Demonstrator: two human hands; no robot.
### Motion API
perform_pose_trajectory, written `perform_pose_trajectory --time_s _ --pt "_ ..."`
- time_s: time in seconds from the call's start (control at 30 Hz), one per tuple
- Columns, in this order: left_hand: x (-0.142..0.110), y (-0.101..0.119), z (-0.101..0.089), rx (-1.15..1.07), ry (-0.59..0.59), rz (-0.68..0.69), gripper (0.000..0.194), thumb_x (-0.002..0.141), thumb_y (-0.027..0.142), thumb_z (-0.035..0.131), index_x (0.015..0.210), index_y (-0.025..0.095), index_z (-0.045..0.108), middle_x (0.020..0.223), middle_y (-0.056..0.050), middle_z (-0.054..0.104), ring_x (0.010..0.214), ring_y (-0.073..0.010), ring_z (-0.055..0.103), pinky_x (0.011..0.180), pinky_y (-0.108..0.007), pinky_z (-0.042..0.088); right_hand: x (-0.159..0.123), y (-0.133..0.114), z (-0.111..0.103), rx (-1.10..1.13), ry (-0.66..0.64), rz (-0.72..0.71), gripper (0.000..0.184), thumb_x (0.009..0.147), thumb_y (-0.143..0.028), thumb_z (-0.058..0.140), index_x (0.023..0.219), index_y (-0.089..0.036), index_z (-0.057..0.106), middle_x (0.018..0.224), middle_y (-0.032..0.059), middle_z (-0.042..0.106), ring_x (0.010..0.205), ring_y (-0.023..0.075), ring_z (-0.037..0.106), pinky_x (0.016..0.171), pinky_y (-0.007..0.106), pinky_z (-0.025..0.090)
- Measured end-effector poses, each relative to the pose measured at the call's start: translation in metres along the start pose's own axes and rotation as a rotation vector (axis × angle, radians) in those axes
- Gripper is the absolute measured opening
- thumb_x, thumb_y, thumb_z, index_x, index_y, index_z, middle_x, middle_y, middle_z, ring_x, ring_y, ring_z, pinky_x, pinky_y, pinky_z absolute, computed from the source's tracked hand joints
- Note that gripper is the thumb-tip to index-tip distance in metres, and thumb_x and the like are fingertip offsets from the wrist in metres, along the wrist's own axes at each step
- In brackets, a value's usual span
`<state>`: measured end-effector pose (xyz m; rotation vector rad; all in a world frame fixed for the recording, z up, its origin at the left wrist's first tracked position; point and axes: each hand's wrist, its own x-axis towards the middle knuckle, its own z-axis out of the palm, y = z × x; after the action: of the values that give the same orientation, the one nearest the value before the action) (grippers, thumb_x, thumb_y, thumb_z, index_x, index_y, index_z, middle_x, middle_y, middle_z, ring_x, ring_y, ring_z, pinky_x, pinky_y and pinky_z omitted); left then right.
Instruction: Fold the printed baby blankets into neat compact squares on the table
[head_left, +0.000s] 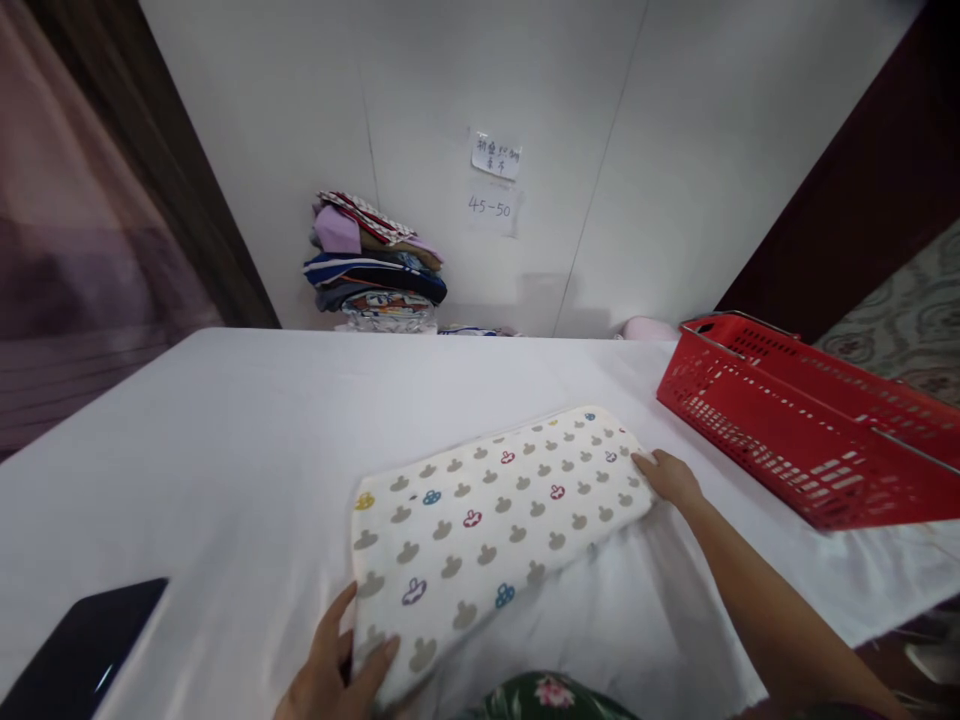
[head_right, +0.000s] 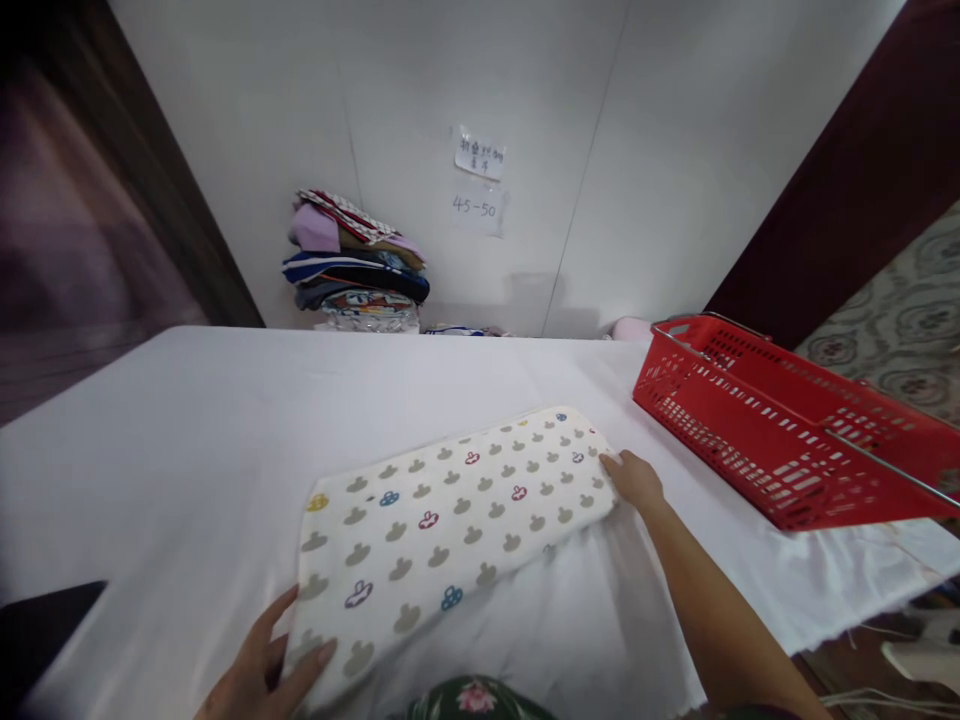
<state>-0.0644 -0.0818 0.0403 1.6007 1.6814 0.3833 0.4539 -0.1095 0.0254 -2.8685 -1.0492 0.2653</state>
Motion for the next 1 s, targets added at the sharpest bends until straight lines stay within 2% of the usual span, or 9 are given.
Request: perform_pose_trajectory --time_s 0.17,0.27,0.33,0.43,0.5,0.57,0.73,0.87,1.0 --pt "0.002 -0.003 -0.009 -0.010 -0.042 0.012 0.070 0.077 0.057 0.042 0.136 0.023 0.026 0.087 -0.001 0.069 0.082 -0.0218 0.065 0.077 -0.034 0.048 -0.002 0.004 -0.001 0.004 0.039 -0.025 0.058 0.084 -0.059 0.036 0.108 -0.012 0.061 0.103 0.0179 0.065 0.095 0.0301 0.061 0.078 0.040 0.046" --pt "0.017 0.003 -0.025 0.137 -0.004 0.085 0.067 0.076 0.061 0.043 0.130 0.021 0.039 0.084 -0.001 0.066 0.073 -0.0202 0.064 0.067 -0.032 0.049 0.000 -0.007 -0.002 0.052 0.242 -0.219 0.051 0.085 -0.050 0.041 0.114 -0.012 0.059 0.111 0.0172 0.062 0.102 0.0291 0.058 0.086 0.042 0.045" --pt "0.033 0.015 -0.034 0.232 0.080 0.219 0.060 0.077 0.060 0.044 0.121 0.021 0.049 0.097 -0.005 0.065 0.076 -0.0199 0.063 0.067 -0.032 0.049 0.003 -0.027 -0.002 0.160 0.366 -0.428 0.042 0.085 -0.042 0.043 0.111 -0.015 0.061 0.114 0.0142 0.061 0.105 0.0263 0.055 0.090 0.040 0.043" --pt "0.065 0.044 -0.033 0.302 0.193 0.522 0.046 0.083 0.051 0.043 0.114 0.019 0.055 0.116 -0.008 0.059 0.097 -0.0217 0.059 0.083 -0.035 0.047 0.005 -0.073 -0.001 0.316 0.382 -0.692 0.031 0.085 -0.034 0.044 0.101 -0.018 0.065 0.108 0.0101 0.064 0.104 0.0229 0.056 0.094 0.037 0.042" --pt "0.088 0.067 -0.021 0.375 0.155 0.693 0.036 0.086 0.042 0.044 0.110 0.019 0.058 0.114 -0.008 0.061 0.105 -0.0222 0.055 0.091 -0.037 0.043 0.006 -0.106 0.000 0.329 0.328 -0.828 0.026 0.085 -0.028 0.045 0.098 -0.019 0.067 0.106 0.0084 0.066 0.102 0.0218 0.056 0.093 0.036 0.042" --pt "0.108 0.088 -0.005 0.458 0.110 0.767 0.030 0.088 0.034 0.045 0.109 0.018 0.059 0.112 -0.007 0.062 0.105 -0.0221 0.053 0.092 -0.038 0.041 0.009 -0.133 0.000 0.286 0.259 -0.924 0.025 0.086 -0.023 0.045 0.097 -0.020 0.067 0.104 0.0076 0.066 0.100 0.0211 0.056 0.092 0.035 0.042" --pt "0.141 0.114 0.026 0.605 0.053 0.740 0.025 0.089 0.025 0.043 0.105 0.017 0.060 0.107 -0.007 0.061 0.101 -0.0228 0.051 0.087 -0.037 0.040 0.020 -0.161 0.001 0.068 0.132 -0.957 0.024 0.085 -0.016 0.047 0.094 -0.019 0.068 0.098 0.0069 0.067 0.097 0.0209 0.054 0.088 0.032 0.040" --pt "0.153 0.114 0.031 0.612 0.103 0.720 0.022 0.089 0.027 0.044 0.099 0.018 0.061 0.101 -0.007 0.059 0.098 -0.0231 0.049 0.084 -0.037 0.038 0.024 -0.160 0.003 0.013 0.128 -0.937 0.020 0.082 -0.014 0.050 0.089 -0.019 0.068 0.094 0.0076 0.064 0.094 0.0206 0.051 0.086 0.031 0.038" --pt "0.159 0.113 0.031 0.565 0.086 0.727 0.017 0.087 0.025 0.046 0.092 0.018 0.061 0.100 -0.008 0.058 0.098 -0.0231 0.048 0.083 -0.037 0.038 0.022 -0.160 0.003 0.046 0.141 -0.931 0.014 0.081 -0.013 0.051 0.084 -0.017 0.063 0.092 0.0070 0.062 0.092 0.0199 0.050 0.082 0.030 0.037"
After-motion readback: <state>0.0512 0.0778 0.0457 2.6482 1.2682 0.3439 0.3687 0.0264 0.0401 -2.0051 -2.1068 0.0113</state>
